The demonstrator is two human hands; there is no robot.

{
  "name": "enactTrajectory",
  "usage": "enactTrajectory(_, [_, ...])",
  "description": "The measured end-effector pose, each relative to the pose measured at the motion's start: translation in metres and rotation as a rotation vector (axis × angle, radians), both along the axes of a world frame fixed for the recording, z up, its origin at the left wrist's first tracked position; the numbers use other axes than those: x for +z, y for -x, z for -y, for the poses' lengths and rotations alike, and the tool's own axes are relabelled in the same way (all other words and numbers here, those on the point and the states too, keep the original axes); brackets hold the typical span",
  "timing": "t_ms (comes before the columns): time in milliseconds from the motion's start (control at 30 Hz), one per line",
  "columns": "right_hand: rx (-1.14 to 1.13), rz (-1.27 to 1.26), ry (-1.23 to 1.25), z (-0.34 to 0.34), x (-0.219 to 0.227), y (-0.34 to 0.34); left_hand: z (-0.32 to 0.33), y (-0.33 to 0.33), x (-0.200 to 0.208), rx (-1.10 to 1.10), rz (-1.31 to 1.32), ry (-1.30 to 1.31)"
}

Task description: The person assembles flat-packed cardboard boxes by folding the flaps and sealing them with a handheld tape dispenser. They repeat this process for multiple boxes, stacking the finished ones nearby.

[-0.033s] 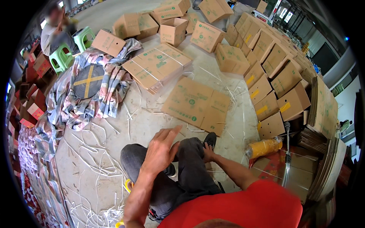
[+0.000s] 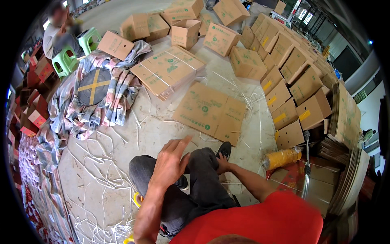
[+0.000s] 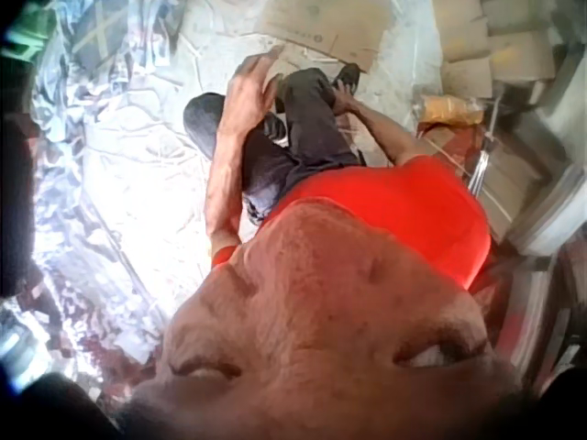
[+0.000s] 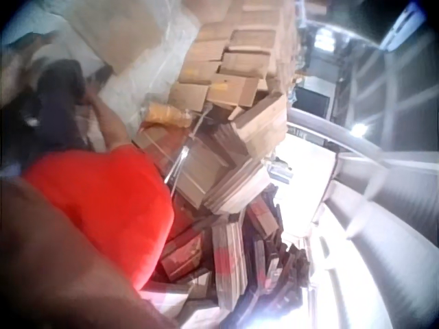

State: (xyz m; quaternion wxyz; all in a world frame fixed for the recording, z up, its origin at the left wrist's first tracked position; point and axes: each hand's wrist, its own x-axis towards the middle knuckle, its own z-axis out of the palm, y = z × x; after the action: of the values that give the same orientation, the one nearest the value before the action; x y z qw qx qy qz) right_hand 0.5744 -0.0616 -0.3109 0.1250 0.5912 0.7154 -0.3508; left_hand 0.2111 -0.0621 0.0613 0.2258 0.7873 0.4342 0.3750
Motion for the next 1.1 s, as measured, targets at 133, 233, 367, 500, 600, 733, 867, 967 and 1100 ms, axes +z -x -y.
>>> enactTrajectory(133, [-0.189,-0.313,0.528,-0.076,0.041,-0.031,0.006,0.016,-0.01,0.078,0.01,0.058])
enactTrajectory(233, [-0.713,-0.081,-0.063,-0.085,0.013,-0.077,0.005,0.013,-0.013,-0.026,-0.006,0.151])
enactTrajectory(367, [-0.939,-0.207,-0.141,-0.104,0.006,-0.062,0.006,0.006,-0.021,-0.11,-0.109,0.267])
enactTrajectory(500, [-1.144,-0.21,-0.085,-0.121,-0.021,-0.073,-0.001,0.012,-0.022,-0.165,-0.086,0.255])
enactTrajectory(600, [-1.225,-0.172,-0.038,-0.13,-0.041,-0.081,-0.006,0.014,-0.02,-0.154,-0.005,0.268])
enactTrajectory(733, [-1.413,-0.077,-0.092,-0.139,-0.061,-0.068,-0.008,0.011,-0.032,-0.088,0.093,0.231])
enactTrajectory(867, [-1.301,-0.214,0.147,-0.157,-0.071,-0.114,-0.004,0.013,-0.033,-0.023,0.093,0.183])
enactTrajectory(967, [-1.393,-0.194,0.179,-0.159,-0.045,-0.117,-0.003,0.008,-0.032,-0.025,0.059,0.212])
enactTrajectory(1100, [-1.277,-0.627,0.067,-0.165,-0.002,-0.13,0.003,0.003,-0.04,-0.086,0.025,0.191])
